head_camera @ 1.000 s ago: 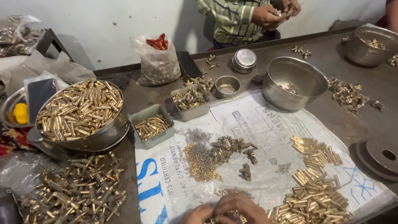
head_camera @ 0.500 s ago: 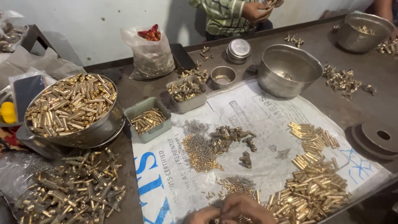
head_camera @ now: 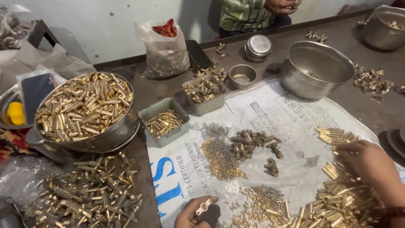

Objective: Assembling small brass metal components by inserting pins into fittings at a workbench.

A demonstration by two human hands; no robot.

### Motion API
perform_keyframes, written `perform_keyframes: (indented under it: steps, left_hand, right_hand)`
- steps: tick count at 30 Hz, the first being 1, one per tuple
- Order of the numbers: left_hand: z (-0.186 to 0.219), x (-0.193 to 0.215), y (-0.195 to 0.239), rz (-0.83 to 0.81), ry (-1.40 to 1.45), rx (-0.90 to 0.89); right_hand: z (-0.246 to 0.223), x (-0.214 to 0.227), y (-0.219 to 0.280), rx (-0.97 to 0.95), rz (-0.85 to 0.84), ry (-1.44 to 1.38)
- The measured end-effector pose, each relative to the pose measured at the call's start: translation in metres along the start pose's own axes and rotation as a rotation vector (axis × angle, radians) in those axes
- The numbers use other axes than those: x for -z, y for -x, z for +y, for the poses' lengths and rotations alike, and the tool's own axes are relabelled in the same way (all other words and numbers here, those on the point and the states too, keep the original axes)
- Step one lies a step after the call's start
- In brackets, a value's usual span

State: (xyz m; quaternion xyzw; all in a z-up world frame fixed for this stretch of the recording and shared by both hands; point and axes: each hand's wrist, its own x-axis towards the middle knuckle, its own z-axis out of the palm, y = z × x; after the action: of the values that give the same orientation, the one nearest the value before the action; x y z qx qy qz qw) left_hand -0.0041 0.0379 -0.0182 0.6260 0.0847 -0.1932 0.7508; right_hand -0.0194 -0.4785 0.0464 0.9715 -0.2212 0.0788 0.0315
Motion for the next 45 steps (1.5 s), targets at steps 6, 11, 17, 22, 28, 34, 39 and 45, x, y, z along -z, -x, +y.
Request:
perform_keyframes:
  steps: [6, 11, 17, 22, 28, 34, 39, 45]
  left_hand:
    - [-0.010, -0.009, 0.002, -0.060, -0.093, 0.006]
    - [-0.028, -0.017, 0.008, -0.200, -0.245, -0.133]
    - [0.044, -0.027, 0.053, -0.292, -0.430, -0.138]
    - [0.048, -0.024, 0.067, -0.321, -0.460, -0.249]
    - [0.056, -0.021, 0.063, -0.416, -0.492, -0.272]
    - [0.027, -0.019, 0.049, -0.528, -0.074, -0.037]
    - [0.045, -0.009, 0.040, -0.415, -0.015, 0.001]
    - [0.071, 0.003, 0.037, -0.094, 0.159, 0.076]
  right_hand:
    - [-0.006, 0.016, -0.008, -0.188, -0.261, -0.044]
    - [-0.074, 0.062, 0.056, -0.326, -0.118, -0.294]
    - [-0.223, 0.086, 0.153, -0.222, -0.506, -1.254]
    - [-0.249, 0.100, 0.171, -0.123, -0.587, -1.303]
    - [-0.246, 0.083, 0.167, 0.109, -0.562, -1.343]
    - [-0.240, 0.091, 0.178, 0.438, -0.331, -1.085]
    - [-0.258, 0.081, 0.134, 0.287, -0.445, -1.085]
    - [-0.291, 0.063, 0.140, 0.496, -0.205, -0.617]
